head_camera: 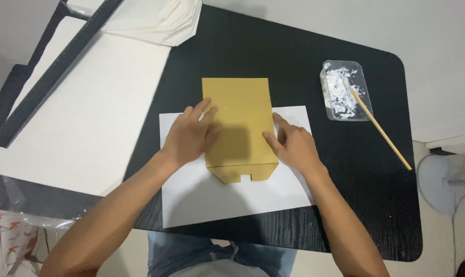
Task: The person applies white glue to the edges of a folded white paper using a brush, then presses the glued sections together. They then place a yellow cardboard box on top of a larger white sheet of paper and smooth it down.
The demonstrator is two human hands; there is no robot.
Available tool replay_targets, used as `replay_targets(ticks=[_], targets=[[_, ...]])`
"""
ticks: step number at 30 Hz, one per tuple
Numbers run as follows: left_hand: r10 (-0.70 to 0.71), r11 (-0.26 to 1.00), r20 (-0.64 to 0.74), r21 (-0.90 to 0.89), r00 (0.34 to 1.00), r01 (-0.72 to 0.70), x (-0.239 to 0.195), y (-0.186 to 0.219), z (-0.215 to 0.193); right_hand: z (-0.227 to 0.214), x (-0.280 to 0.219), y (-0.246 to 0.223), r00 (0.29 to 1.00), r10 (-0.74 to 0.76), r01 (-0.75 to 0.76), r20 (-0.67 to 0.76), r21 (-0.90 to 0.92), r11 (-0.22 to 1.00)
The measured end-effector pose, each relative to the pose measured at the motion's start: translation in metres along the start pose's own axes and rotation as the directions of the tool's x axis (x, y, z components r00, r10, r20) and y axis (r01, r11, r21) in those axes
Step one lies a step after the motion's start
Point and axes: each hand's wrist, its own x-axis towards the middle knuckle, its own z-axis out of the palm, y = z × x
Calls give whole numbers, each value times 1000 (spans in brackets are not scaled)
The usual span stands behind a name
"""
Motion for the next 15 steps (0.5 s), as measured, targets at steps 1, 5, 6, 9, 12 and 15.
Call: replay_targets(ticks=[1, 5, 6, 9, 12, 15], targets=[[-1, 1000, 1, 1, 1000, 1, -1, -1, -4, 2, 1, 3, 1000, -1, 1, 1, 2, 1000], [-69, 982, 170, -163, 983, 97, -1, 2, -25, 5, 2, 15, 1000, 3, -2, 24, -29, 1000], [-83, 971, 201, -203, 976, 125, -1, 3, -31, 5, 1, 16, 1000, -7, 8, 18, -44, 999], [-88, 970, 258, -196, 962, 141, 1, -6, -20, 8, 0, 22, 1000, -17, 16, -15, -45, 999], [-78, 973, 254, -191, 964, 129, -2, -8, -19, 8, -1, 24, 1000, -11, 11, -29, -12, 1000], [-74, 959, 262, -246, 962, 141, -6, 1, -39, 13, 4, 38, 998, -33, 37, -55, 71, 997]])
